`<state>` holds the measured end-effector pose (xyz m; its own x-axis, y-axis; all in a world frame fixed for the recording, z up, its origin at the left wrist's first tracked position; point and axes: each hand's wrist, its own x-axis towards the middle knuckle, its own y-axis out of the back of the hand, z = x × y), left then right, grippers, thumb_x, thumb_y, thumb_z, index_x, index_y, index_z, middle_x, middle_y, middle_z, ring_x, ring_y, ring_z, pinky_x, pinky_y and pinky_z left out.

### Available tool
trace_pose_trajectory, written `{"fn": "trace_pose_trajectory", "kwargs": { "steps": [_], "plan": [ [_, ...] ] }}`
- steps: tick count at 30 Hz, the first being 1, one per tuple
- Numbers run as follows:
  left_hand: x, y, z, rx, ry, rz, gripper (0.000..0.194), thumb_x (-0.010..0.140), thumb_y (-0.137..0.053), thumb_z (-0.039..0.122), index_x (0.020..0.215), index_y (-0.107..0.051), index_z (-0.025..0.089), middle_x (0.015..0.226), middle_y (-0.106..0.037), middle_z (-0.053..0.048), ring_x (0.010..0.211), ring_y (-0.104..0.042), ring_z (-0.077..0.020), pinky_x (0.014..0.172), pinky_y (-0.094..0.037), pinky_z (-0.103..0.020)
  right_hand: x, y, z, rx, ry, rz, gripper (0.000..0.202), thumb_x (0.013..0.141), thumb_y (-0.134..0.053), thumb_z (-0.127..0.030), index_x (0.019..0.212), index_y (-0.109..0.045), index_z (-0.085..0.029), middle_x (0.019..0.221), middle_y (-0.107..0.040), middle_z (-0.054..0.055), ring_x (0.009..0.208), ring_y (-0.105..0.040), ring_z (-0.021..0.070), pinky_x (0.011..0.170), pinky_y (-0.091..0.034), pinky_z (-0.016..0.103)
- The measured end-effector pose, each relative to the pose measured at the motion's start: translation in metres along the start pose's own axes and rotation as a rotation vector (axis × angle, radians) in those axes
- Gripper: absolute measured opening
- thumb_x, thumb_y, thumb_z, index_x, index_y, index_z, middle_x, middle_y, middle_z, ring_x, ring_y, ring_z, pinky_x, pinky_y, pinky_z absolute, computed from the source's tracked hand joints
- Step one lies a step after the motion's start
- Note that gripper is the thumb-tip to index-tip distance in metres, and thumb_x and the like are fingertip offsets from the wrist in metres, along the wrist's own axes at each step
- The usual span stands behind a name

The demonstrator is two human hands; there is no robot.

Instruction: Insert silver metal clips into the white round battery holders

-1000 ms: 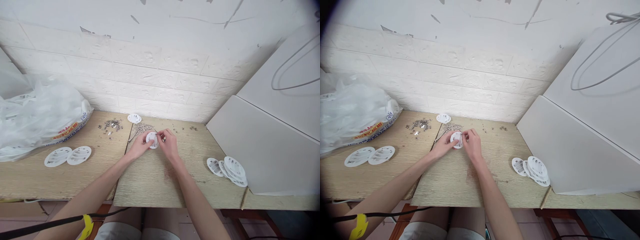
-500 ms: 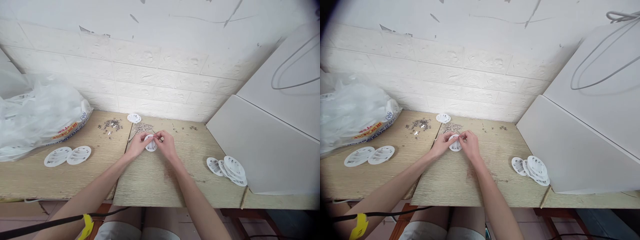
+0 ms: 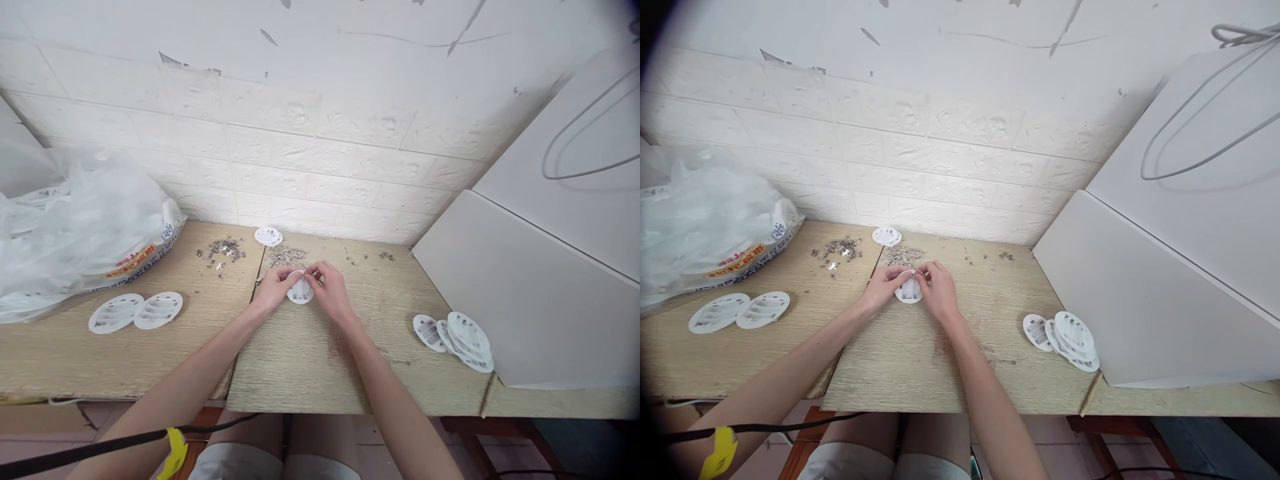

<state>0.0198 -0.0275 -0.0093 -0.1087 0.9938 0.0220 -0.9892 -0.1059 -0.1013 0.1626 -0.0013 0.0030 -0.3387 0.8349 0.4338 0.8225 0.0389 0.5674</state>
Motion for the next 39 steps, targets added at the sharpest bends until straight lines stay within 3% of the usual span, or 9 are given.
{"fn": "trace_pose_trajectory", "kwargs": {
  "steps": [5,11,14,18,27,31,35,39],
  "plan": [
    [-0.001,-0.001,0.004,-0.054,0.036,0.011,0.034,0.065,-0.071,0.041,0.084,-0.07,0.013,0.08,-0.072,-0.007,0.072,-0.063,-0.0187,0.067,-0.048,-0.029,0.001,0.0,0.0,0.115,-0.1,-0.003,0.011,0.08,-0.051,-0.027,0.08,-0.057,-0.019,0.084,-0.062,0.003,0.075,-0.055,0.0152,0.071,-0.043,0.029],
    [-0.001,0.0,0.003,0.026,-0.033,-0.053,0.03,0.068,-0.069,0.038,0.086,-0.07,0.014,0.081,-0.072,-0.006,0.071,-0.064,-0.0182,0.065,-0.048,-0.028,0.001,0.002,-0.004,0.372,-0.32,-0.039,0.017,0.072,-0.059,-0.032,0.077,-0.058,-0.016,0.076,-0.058,0.001,0.068,-0.052,0.0133,0.061,-0.042,0.026],
    [-0.001,0.001,0.001,0.077,-0.07,-0.063,0.024,0.07,-0.066,0.035,0.083,-0.069,0.015,0.08,-0.071,-0.005,0.071,-0.063,-0.0178,0.065,-0.047,-0.027,0.001,0.0,-0.002,0.493,-0.35,-0.042,0.022,0.068,-0.063,-0.033,0.078,-0.055,-0.016,0.073,-0.053,-0.001,0.064,-0.048,0.0112,0.058,-0.041,0.024],
    [0.0,0.002,-0.003,0.139,-0.11,-0.071,0.024,0.072,-0.063,0.034,0.086,-0.069,0.015,0.082,-0.071,-0.005,0.073,-0.063,-0.0184,0.065,-0.047,-0.028,0.001,-0.004,0.002,0.511,-0.294,-0.04,0.022,0.067,-0.061,-0.031,0.08,-0.05,-0.018,0.073,-0.049,-0.003,0.065,-0.046,0.0111,0.058,-0.04,0.024],
    [0.0,0.005,-0.006,0.364,-0.179,0.012,0.017,0.067,-0.062,0.023,0.08,-0.069,0.015,0.076,-0.068,-0.003,0.068,-0.06,-0.0167,0.062,-0.045,-0.026,-0.003,-0.01,0.002,0.172,-0.052,-0.059,0.009,0.074,-0.047,-0.022,0.082,-0.045,-0.02,0.078,-0.049,-0.001,0.074,-0.048,0.0147,0.066,-0.041,0.028],
    [-0.001,0.003,0.002,0.125,-0.101,0.002,0.025,0.066,-0.068,0.028,0.087,-0.068,0.014,0.081,-0.069,-0.005,0.074,-0.061,-0.0178,0.067,-0.046,-0.028,-0.001,-0.009,0.002,0.362,-0.153,-0.038,0.014,0.074,-0.052,-0.028,0.084,-0.046,-0.021,0.079,-0.051,0.0,0.072,-0.048,0.0136,0.063,-0.043,0.026],
    [-0.003,-0.001,0.012,-0.279,-0.01,-0.154,0.051,0.065,-0.074,0.03,0.112,-0.061,0.017,0.102,-0.069,-0.009,0.093,-0.062,-0.0195,0.083,-0.046,-0.032,0.003,-0.005,0.003,0.765,-0.419,0.02,0.028,0.066,-0.061,-0.036,0.08,-0.043,-0.022,0.07,-0.046,-0.004,0.055,-0.042,0.0087,0.046,-0.034,0.02],
    [-0.004,-0.003,0.018,-0.333,-0.021,-0.229,0.048,0.066,-0.075,0.03,0.11,-0.063,0.016,0.111,-0.066,-0.009,0.105,-0.058,-0.0205,0.092,-0.043,-0.031,0.006,-0.001,0.002,0.957,-0.528,0.031,0.033,0.059,-0.07,-0.034,0.076,-0.046,-0.021,0.066,-0.047,-0.004,0.05,-0.037,0.0066,0.04,-0.024,0.019]
  ]
}}
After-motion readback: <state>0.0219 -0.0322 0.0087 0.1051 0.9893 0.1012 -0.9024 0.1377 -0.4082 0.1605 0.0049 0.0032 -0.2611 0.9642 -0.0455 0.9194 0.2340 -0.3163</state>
